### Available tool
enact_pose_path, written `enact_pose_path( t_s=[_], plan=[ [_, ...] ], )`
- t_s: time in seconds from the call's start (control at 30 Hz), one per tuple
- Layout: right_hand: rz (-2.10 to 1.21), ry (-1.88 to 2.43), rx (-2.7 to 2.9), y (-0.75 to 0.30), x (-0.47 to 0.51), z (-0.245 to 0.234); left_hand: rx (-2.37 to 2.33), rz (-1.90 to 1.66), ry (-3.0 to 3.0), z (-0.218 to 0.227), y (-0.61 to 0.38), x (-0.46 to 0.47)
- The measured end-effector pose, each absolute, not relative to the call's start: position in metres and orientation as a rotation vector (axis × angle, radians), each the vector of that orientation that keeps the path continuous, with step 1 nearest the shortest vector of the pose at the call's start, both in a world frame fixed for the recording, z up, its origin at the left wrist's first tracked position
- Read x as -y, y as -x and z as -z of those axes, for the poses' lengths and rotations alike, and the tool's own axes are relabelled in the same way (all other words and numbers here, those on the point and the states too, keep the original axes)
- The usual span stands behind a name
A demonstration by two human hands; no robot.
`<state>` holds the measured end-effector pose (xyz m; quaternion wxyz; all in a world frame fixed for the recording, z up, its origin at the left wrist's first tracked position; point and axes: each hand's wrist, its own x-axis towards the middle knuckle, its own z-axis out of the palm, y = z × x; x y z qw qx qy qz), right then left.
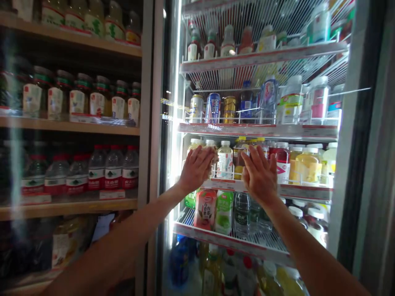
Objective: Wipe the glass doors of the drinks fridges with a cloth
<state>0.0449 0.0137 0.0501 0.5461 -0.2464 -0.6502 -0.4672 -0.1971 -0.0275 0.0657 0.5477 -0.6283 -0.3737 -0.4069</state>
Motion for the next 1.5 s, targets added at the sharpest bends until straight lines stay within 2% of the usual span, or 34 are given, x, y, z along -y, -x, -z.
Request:
enact_pose_path(
  t_s=[0.07, 0.17, 0.23, 0.4, 0.47, 0.6, 0.77, 0.83, 0.97, 1.17, 1.33, 1.5],
  plan=[
    [1.102, 0.585, 1.549, -0.045, -0.013, -0.050, 0.907, 1.007, 1.429, -0.072, 0.212, 0.030],
    [1.070, 0.588, 1.553, -0.045, -0.011, -0.049, 1.104, 1.342, 1.113, -0.086, 0.241, 0.035],
    [1.056, 0.598, 1.549, -0.044, -0.011, -0.048, 1.161, 1.428, 1.026, -0.083, 0.243, 0.036],
    [1.057, 0.595, 1.544, -0.044, -0.012, -0.046, 0.884, 1.012, 1.431, -0.045, 0.216, 0.033],
    [1.049, 0.602, 1.546, -0.044, -0.012, -0.045, 0.900, 1.035, 1.429, -0.038, 0.218, 0.034],
    [1.039, 0.606, 1.541, -0.044, -0.010, -0.044, 1.117, 1.394, 1.097, -0.033, 0.226, 0.035],
    [1.056, 0.589, 1.524, -0.044, -0.011, -0.043, 0.847, 1.045, 1.407, -0.011, 0.205, 0.034],
    [1.052, 0.594, 1.530, -0.045, -0.011, -0.043, 0.840, 1.035, 1.392, -0.011, 0.209, 0.035],
    [1.038, 0.607, 1.546, -0.046, -0.011, -0.043, 1.089, 1.347, 1.123, -0.018, 0.221, 0.038],
    [1.033, 0.567, 1.533, -0.044, -0.011, -0.043, 0.956, 1.087, 1.469, -0.003, 0.206, 0.040],
    [1.015, 0.606, 1.553, -0.048, -0.014, -0.042, 1.133, 1.356, 1.164, -0.024, 0.223, 0.037],
    [0.914, 0.484, 1.530, -0.033, 0.000, -0.043, 1.102, 1.317, 1.311, -0.039, 0.172, 0.027]
  ],
)
